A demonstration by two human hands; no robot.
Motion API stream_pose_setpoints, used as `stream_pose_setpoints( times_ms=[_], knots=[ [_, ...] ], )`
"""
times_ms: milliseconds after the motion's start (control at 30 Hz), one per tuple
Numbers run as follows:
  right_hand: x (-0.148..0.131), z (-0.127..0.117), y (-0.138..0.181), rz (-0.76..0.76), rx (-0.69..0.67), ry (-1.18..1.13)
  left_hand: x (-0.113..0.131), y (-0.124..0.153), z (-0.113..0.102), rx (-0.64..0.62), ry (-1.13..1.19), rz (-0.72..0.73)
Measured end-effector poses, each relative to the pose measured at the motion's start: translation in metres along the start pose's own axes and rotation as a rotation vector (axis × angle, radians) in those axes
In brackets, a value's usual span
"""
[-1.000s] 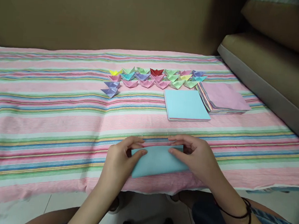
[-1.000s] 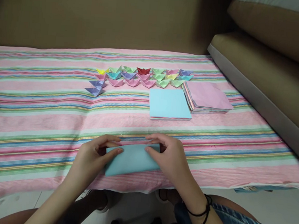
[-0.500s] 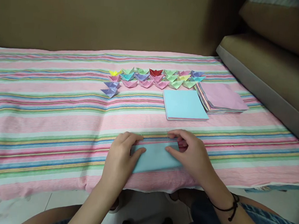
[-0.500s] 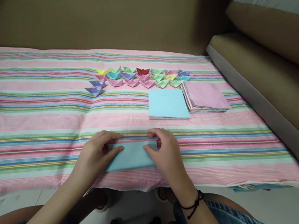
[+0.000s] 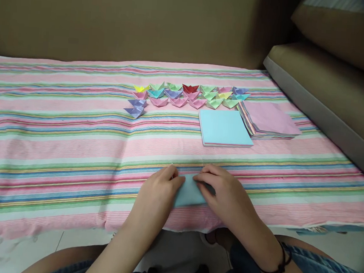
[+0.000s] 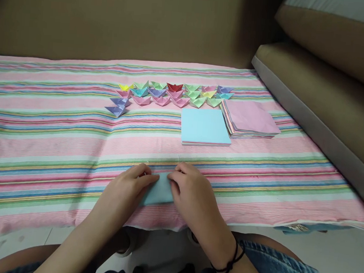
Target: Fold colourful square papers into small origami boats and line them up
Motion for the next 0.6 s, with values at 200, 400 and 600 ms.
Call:
stream_pose_setpoints(
  times_ms=[200,400,600],
  knots=[
    [-0.0006,0.0017,-0.0012,0.087,0.016,0.040,-0.0020,-0.0026,0.0011,0.053,0.171,-0.154],
    [-0.0010,0.0043,-0.0053,0.128,0.038,0.095,-0.0049,-0.0046,-0.0008,0.103,0.158,-0.206],
    [0.0006,0.0047,-0.0003,0.072,-0.026,0.009,-0.0036,0.0005,-0.0004,0.030,0.232,-0.195]
  ],
)
Point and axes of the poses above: each hand's wrist, its own y-axis away from the middle knuckle, its own z-axis out of the palm, x = y × z, the point moved 7 cm from there along -y, towards the middle knuckle, and after that the axes turned 10 degrees about y, right-handed, at the moved point
